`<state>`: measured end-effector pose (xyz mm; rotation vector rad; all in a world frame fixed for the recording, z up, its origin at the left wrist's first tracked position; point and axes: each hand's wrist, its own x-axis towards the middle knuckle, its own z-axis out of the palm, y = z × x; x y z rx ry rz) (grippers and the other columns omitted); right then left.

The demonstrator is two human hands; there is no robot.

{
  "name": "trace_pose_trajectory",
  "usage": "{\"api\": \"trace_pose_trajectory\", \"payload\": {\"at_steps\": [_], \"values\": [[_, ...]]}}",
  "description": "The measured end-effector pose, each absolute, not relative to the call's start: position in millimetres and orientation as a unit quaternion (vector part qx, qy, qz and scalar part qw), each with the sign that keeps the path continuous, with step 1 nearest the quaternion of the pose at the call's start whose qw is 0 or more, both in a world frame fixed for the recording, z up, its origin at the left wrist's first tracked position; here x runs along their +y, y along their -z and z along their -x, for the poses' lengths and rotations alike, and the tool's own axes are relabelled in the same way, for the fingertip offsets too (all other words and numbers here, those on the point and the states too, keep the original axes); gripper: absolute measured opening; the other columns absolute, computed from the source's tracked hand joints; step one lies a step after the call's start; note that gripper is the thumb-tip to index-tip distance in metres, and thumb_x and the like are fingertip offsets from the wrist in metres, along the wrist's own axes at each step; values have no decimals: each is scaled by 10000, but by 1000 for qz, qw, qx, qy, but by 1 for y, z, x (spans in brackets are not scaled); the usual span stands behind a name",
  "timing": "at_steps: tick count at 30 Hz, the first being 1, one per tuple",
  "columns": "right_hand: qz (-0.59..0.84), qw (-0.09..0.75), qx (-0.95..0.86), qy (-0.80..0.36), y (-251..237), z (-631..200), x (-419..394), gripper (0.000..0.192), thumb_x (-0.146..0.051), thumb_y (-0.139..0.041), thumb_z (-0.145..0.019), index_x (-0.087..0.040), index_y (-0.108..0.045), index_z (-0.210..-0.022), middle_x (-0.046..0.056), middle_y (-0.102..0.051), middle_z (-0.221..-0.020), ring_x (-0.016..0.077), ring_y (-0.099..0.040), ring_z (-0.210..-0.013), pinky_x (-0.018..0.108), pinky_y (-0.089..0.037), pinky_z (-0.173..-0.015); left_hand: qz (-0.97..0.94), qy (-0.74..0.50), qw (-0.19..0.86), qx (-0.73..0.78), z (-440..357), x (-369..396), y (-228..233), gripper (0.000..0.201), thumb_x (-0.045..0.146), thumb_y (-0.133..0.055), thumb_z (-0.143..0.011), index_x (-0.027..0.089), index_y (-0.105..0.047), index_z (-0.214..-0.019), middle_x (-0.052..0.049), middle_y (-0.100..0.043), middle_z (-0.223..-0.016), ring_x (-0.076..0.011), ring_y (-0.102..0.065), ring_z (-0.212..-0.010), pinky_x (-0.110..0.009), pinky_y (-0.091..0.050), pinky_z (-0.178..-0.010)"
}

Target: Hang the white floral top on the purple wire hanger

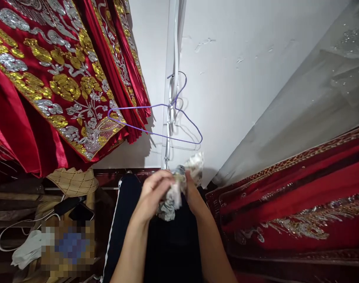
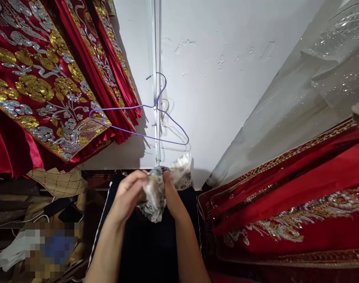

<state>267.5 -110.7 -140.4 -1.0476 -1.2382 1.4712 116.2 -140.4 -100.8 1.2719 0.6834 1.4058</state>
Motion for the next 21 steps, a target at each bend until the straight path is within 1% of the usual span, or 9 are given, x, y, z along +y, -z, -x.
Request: {"api": "trace_pose_trajectory", "payload": {"at_steps": [3, 5, 7, 9, 10, 13, 15, 17, 21], "values": [[357, 459, -431, -691, 128, -263, -121, 828, -919, -325, -812, -249, -685, -1139, 104, -724, -1001, 303, -665, -1027, 414, -517, -875, -666, -540, 380, 348, -126, -141, 97, 207, 353, -571, -991, 234, -730, -1051, -80, -677, -1120, -237, -587, -1180, -369, -402, -1100], [339, 432, -473, -689, 121, -266, -124, 671, -788, -578, -810, -231, -666, -1173, 90, -723, -1014, 282, -670, -1005, 389, -521, -868, -690, -540, 309, 370, -121, -130, 98, 318, 397, -522, -1009, 280, -670, -1265, -89, -591, -1366, -263, -443, -1385, -413, -297, -1197], [335, 402, -545, -655, 114, -273, -121, 487, -521, -796, -747, -199, -679, -1093, 62, -716, -962, 241, -668, -903, 349, -520, -823, -709, -514, 320, 362, -111, -115, 101, 443, 498, -423, -1027, 293, -582, -1386, -90, -527, -1455, -270, -402, -1419, -425, -295, -1199], [343, 391, -605, -603, 105, -282, -111, 338, -331, -829, -690, -169, -690, -951, 24, -688, -836, 185, -627, -745, 300, -502, -712, -739, -448, 381, 330, -100, -100, 108, 543, 571, -279, -1039, 239, -637, -1277, -104, -625, -1289, -268, -541, -1243, -406, -397, -1104], [356, 403, -624, -566, 99, -287, -103, 257, -300, -808, -690, -163, -684, -867, 5, -658, -754, 159, -588, -666, 278, -475, -644, -757, -400, 407, 317, -94, -93, 112, 600, 590, -232, -1038, 201, -681, -1121, -96, -670, -1104, -248, -604, -1057, -376, -459, -994], [384, 480, -665, -425, 75, -297, -69, 120, -273, -724, -737, -171, -663, -749, -6, -609, -667, 146, -542, -605, 260, -431, -566, -803, -269, 396, 356, -77, -82, 118, 620, 626, -314, -1011, 161, -558, -683, -11, -513, -673, -144, -454, -635, -280, -400, -649], [378, 545, -677, -319, 64, -297, -39, 126, -239, -686, -747, -180, -700, -857, 32, -681, -837, 186, -617, -770, 279, -486, -682, -814, -226, 349, 406, -63, -79, 116, 570, 625, -427, -974, 164, -501, -646, 16, -443, -628, -119, -387, -594, -260, -313, -584], [376, 576, -675, -267, 63, -292, -9, 284, -247, -651, -767, -189, -708, -1039, 64, -703, -1050, 214, -632, -936, 308, -499, -816, -817, -197, 294, 456, -44, -77, 110, 521, 607, -466, -956, 171, -524, -677, 16, -470, -633, -127, -423, -601, -255, -298, -584], [449, 498, -673, -311, 89, -285, 29, 246, -383, -563, -848, -163, -671, -831, 54, -676, -810, 202, -587, -755, 320, -478, -735, -778, -62, 182, 599, 0, -71, 98, 541, 621, -445, -938, 192, -525, -619, -32, -534, -584, -178, -493, -554, -292, -282, -565]]}}
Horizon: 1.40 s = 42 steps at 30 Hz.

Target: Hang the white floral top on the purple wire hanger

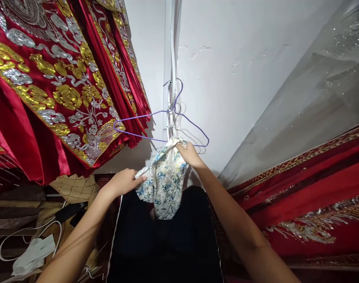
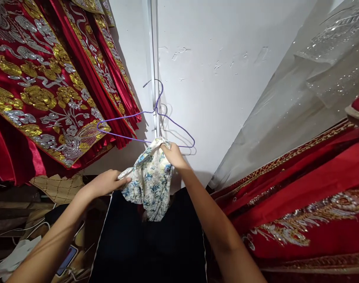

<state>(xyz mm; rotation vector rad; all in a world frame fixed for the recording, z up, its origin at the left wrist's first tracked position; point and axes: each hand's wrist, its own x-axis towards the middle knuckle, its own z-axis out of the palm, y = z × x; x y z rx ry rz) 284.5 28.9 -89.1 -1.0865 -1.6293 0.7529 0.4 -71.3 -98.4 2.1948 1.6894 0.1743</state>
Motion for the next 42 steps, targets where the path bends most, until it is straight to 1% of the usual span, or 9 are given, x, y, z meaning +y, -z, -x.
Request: {"api": "trace_pose_trajectory", "payload": {"at_steps": [9, 13, 15, 20, 24, 27, 31, 37, 42], "values": [[528, 489, -661, -215, 77, -347, 1, 347, -384, -634, -770, -210, -393, -591, -40, -361, -567, 117, -353, -587, 266, -263, -557, -782, -157, 51, 601, 20, -56, 47, 334, 391, -431, -914, 178, -674, -832, -121, -711, -866, -263, -644, -793, -329, -446, -741], [554, 473, -644, -233, 59, -352, -13, 319, -400, -666, -757, -206, -463, -607, -29, -423, -572, 133, -402, -593, 273, -313, -558, -789, -243, -7, 564, -5, -44, 10, 155, 265, -480, -836, 194, -599, -766, -103, -664, -828, -261, -617, -772, -354, -473, -768], [546, 468, -636, -279, 58, -345, -21, 283, -419, -684, -757, -193, -546, -656, -9, -510, -605, 156, -467, -618, 281, -369, -575, -804, -288, -38, 518, -21, -38, -5, 85, 179, -497, -787, 193, -581, -791, -103, -658, -866, -260, -617, -809, -365, -484, -797], [502, 479, -660, -288, 63, -334, -44, 246, -384, -621, -843, -162, -711, -894, 50, -667, -791, 212, -602, -753, 318, -480, -683, -831, -360, -8, 424, -41, -19, -18, 468, 45, -431, -794, 172, -585, -1217, -96, -699, -1122, -236, -657, -1038, -366, -502, -940], [513, 576, -621, -142, 52, -362, -49, 746, -341, -715, -805, -206, -481, -1501, 136, -685, -1202, 258, -659, -921, 389, -532, -772, -829, -350, -20, 436, -31, -8, -16, 478, 60, -415, -824, 168, -636, -1234, -114, -684, -1219, -265, -632, -1141, -409, -479, -1032], [547, 561, -613, -103, 32, -401, -33, 605, -360, -796, -741, -159, -664, -1296, 137, -726, -1021, 257, -664, -827, 409, -531, -724, -834, -335, -40, 437, -23, -5, -17, 417, 96, -414, -864, 158, -647, -1205, -124, -649, -1148, -257, -618, -1073, -407, -494, -991], [484, 495, -655, -303, 6, -434, -12, 338, -424, -837, -691, -167, -764, -898, 103, -745, -877, 267, -698, -807, 421, -553, -718, -806, -377, -65, 451, -18, 1, -19, 250, 244, -478, -937, 163, -664, -1083, -127, -564, -1165, -254, -550, -1130, -404, -457, -1016], [438, 446, -564, -540, -15, -388, -9, 394, -555, -674, -803, -177, -759, -878, 120, -748, -803, 324, -731, -746, 483, -582, -681, -741, -405, 59, 533, -17, 7, -11, 416, 535, -450, -983, 178, -649, -1060, -49, -666, -870, -196, -595, -792, -307, -470, -755], [384, 440, -610, -535, -45, -362, -10, 394, -405, -597, -808, -124, -754, -1036, 119, -758, -944, 292, -731, -830, 436, -556, -724, -746, -439, 43, 499, -20, 3, -13, 396, 493, -475, -991, 184, -637, -1179, -85, -712, -1068, -219, -639, -936, -322, -481, -837]]}}
